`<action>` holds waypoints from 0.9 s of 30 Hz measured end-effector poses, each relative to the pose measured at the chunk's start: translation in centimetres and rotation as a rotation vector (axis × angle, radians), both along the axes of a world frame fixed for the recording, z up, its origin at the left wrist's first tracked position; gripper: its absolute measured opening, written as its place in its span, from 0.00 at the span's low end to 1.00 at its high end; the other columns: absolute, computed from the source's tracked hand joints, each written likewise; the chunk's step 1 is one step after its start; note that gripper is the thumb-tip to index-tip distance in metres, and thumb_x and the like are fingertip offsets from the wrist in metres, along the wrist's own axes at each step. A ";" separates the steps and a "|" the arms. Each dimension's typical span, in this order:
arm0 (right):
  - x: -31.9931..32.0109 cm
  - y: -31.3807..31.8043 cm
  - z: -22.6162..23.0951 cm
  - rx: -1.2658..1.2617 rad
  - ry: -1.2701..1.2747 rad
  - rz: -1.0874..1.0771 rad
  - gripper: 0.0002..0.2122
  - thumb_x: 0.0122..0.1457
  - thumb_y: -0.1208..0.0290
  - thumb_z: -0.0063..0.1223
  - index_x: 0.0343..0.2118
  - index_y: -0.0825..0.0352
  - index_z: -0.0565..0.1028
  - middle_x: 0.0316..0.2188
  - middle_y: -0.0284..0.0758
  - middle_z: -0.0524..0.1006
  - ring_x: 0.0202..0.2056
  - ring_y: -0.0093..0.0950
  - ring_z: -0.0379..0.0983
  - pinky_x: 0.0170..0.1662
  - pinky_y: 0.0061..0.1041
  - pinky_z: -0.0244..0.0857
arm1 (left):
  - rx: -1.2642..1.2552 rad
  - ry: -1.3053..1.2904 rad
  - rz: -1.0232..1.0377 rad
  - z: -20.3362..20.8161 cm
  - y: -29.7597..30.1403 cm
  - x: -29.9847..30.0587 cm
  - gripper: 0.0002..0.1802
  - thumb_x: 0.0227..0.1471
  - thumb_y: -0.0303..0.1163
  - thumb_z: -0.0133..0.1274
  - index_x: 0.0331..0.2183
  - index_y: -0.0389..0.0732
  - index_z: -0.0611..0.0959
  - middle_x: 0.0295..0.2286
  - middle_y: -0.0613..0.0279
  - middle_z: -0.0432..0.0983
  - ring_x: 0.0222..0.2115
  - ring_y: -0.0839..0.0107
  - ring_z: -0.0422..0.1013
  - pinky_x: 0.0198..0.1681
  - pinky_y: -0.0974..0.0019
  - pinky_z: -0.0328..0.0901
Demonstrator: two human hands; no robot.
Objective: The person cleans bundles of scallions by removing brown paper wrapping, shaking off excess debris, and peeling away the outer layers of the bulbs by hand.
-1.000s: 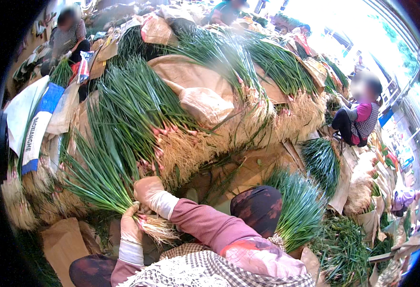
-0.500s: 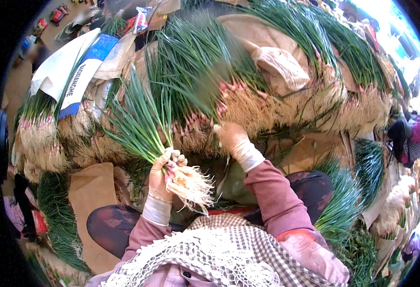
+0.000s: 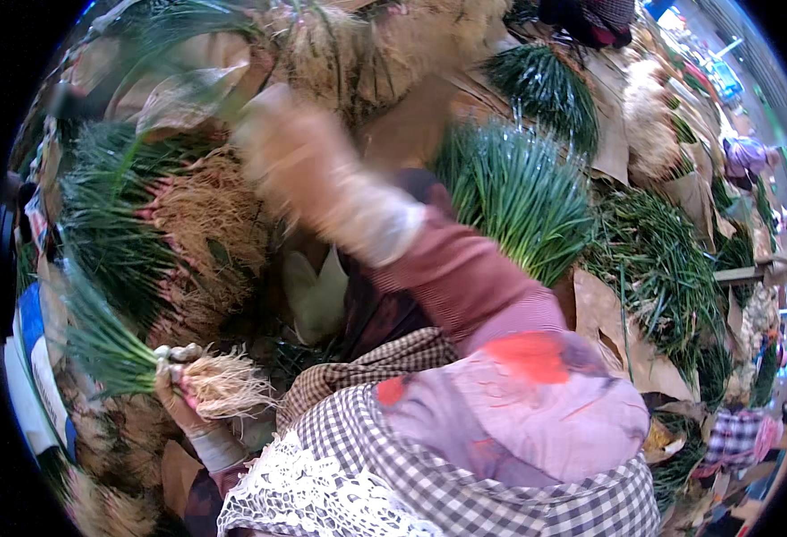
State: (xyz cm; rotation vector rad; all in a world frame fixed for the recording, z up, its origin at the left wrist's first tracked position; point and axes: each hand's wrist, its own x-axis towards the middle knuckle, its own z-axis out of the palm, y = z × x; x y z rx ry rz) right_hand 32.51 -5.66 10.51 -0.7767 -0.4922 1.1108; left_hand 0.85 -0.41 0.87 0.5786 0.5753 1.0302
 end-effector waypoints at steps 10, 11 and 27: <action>14.2 -23.0 -16.3 -1.642 -0.785 -0.422 0.18 0.52 0.57 0.38 0.38 0.68 0.68 0.26 0.37 0.70 0.28 0.27 0.68 0.31 0.26 0.63 | -0.167 0.044 0.109 -4.0 2.0 1.5 0.14 0.49 0.33 0.40 0.37 0.37 0.70 0.21 0.66 0.68 0.22 0.73 0.64 0.38 0.67 0.62; 13.5 -22.9 -17.0 -1.897 -1.063 0.048 0.19 0.51 0.57 0.40 0.38 0.68 0.68 0.30 0.42 0.72 0.33 0.32 0.69 0.37 0.29 0.62 | -0.162 0.038 0.100 -3.8 2.0 1.5 0.14 0.49 0.34 0.40 0.38 0.37 0.70 0.20 0.66 0.67 0.21 0.74 0.64 0.37 0.68 0.62; -6.2 5.8 -4.4 -0.037 -1.613 0.403 0.11 0.49 0.66 0.45 0.32 0.66 0.70 0.28 0.41 0.72 0.31 0.35 0.69 0.35 0.29 0.62 | 0.027 0.125 0.243 0.4 1.5 -0.8 0.08 0.45 0.32 0.44 0.26 0.37 0.72 0.23 0.51 0.72 0.22 0.68 0.72 0.17 0.77 0.67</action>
